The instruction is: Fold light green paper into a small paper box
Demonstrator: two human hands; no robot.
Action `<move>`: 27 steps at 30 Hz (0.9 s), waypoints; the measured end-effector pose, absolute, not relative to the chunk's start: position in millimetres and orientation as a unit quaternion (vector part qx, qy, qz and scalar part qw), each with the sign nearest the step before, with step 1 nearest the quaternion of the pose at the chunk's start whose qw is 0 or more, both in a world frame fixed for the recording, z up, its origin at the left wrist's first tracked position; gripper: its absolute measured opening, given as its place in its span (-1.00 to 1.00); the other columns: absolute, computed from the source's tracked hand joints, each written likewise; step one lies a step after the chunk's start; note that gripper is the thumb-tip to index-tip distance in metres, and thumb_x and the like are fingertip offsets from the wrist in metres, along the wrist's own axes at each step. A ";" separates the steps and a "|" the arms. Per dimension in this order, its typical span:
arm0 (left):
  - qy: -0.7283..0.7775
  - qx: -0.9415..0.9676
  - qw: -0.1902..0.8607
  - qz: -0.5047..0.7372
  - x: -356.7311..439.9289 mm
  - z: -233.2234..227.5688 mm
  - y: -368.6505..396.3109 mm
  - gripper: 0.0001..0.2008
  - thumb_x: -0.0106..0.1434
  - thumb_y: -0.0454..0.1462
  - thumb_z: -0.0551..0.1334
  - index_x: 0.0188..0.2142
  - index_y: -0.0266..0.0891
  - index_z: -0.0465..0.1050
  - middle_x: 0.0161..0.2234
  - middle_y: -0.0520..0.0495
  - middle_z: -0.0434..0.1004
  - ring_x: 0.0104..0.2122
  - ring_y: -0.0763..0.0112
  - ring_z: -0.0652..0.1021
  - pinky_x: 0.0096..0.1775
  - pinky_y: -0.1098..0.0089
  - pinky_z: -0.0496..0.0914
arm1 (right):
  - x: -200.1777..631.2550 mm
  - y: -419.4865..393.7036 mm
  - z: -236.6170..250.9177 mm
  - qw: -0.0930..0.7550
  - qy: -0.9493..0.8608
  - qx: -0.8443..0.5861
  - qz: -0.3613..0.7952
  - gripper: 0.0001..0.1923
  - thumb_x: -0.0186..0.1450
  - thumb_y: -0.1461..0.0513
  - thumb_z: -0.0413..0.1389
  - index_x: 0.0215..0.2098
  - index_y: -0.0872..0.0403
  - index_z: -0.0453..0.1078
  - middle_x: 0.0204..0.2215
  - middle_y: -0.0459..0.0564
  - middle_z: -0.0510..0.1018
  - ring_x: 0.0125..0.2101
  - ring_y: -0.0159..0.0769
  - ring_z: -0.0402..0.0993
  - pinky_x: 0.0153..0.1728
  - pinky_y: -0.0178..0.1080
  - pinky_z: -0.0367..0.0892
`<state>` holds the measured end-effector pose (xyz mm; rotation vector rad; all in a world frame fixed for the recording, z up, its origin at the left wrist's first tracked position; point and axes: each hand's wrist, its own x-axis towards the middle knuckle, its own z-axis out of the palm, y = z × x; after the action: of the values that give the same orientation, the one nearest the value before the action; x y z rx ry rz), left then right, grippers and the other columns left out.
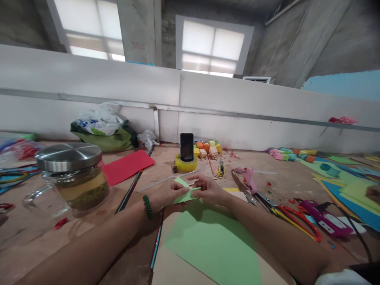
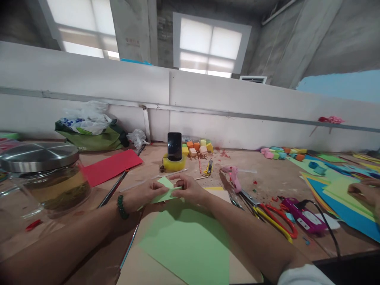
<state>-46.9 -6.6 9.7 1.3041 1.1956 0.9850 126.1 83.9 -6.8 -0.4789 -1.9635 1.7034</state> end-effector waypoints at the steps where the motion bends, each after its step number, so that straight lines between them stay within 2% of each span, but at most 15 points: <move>1: 0.502 0.544 0.529 0.415 -46.5 9.6 -6.7 -0.51 -0.04 0.11 0.35 -0.65 -0.30 0.39 -0.68 0.03 0.33 -0.65 0.54 0.32 -0.56 0.49 0.28 | 125.8 83.6 -6.9 0.247 -0.719 -0.178 0.625 -0.49 0.00 0.27 0.30 -0.07 0.06 0.34 -0.52 -0.20 0.46 -0.49 -0.43 0.40 -0.47 -0.36 0.25; 7: 0.531 0.552 0.507 0.396 -48.5 14.4 -5.5 -0.52 -0.03 0.08 0.33 -0.60 -0.34 0.45 -0.66 -0.01 0.41 -0.66 0.55 0.32 -0.59 0.50 0.20 | 127.3 85.6 -2.7 0.277 -0.665 -0.181 0.670 -0.55 0.03 0.18 0.29 -0.13 0.09 0.33 -0.64 -0.26 0.41 -0.61 -0.49 0.31 -0.50 -0.36 0.28; 13: 0.533 0.537 0.512 0.407 -47.3 14.4 -5.2 -0.49 -0.08 0.13 0.35 -0.57 -0.33 0.45 -0.64 -0.01 0.45 -0.62 0.51 0.40 -0.52 0.47 0.29 | 126.1 84.8 -0.6 0.310 -0.672 -0.199 0.642 -0.58 0.04 0.16 0.26 -0.17 0.10 0.33 -0.67 -0.28 0.39 -0.64 -0.50 0.30 -0.55 -0.37 0.27; 17: 0.537 0.529 0.513 0.411 -45.6 14.9 -5.9 -0.47 -0.13 0.14 0.36 -0.57 -0.33 0.43 -0.63 0.00 0.44 -0.63 0.53 0.39 -0.53 0.49 0.27 | 124.5 85.0 -1.3 0.313 -0.679 -0.194 0.635 -0.58 0.02 0.16 0.27 -0.18 0.10 0.31 -0.70 -0.30 0.38 -0.65 -0.50 0.27 -0.58 -0.38 0.26; 23: 0.526 0.560 0.491 0.411 -46.1 15.9 -7.1 -0.51 -0.06 0.11 0.34 -0.58 -0.33 0.42 -0.63 0.02 0.41 -0.65 0.56 0.35 -0.57 0.50 0.25 | 126.2 84.6 -0.3 0.301 -0.673 -0.185 0.650 -0.56 0.03 0.14 0.28 -0.16 0.09 0.34 -0.66 -0.28 0.38 -0.62 -0.50 0.28 -0.53 -0.37 0.29; 27: 0.535 0.561 0.471 0.420 -45.7 12.6 -5.7 -0.52 -0.04 0.10 0.33 -0.57 -0.33 0.43 -0.63 0.02 0.40 -0.64 0.54 0.37 -0.56 0.50 0.27 | 124.6 82.0 -2.5 0.289 -0.669 -0.181 0.661 -0.54 0.05 0.10 0.29 -0.13 0.08 0.34 -0.56 -0.22 0.43 -0.52 -0.47 0.35 -0.44 -0.34 0.32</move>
<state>-45.7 -5.7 12.6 1.3742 1.3113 1.0278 124.6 82.0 -2.5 -0.4826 -1.7845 1.7636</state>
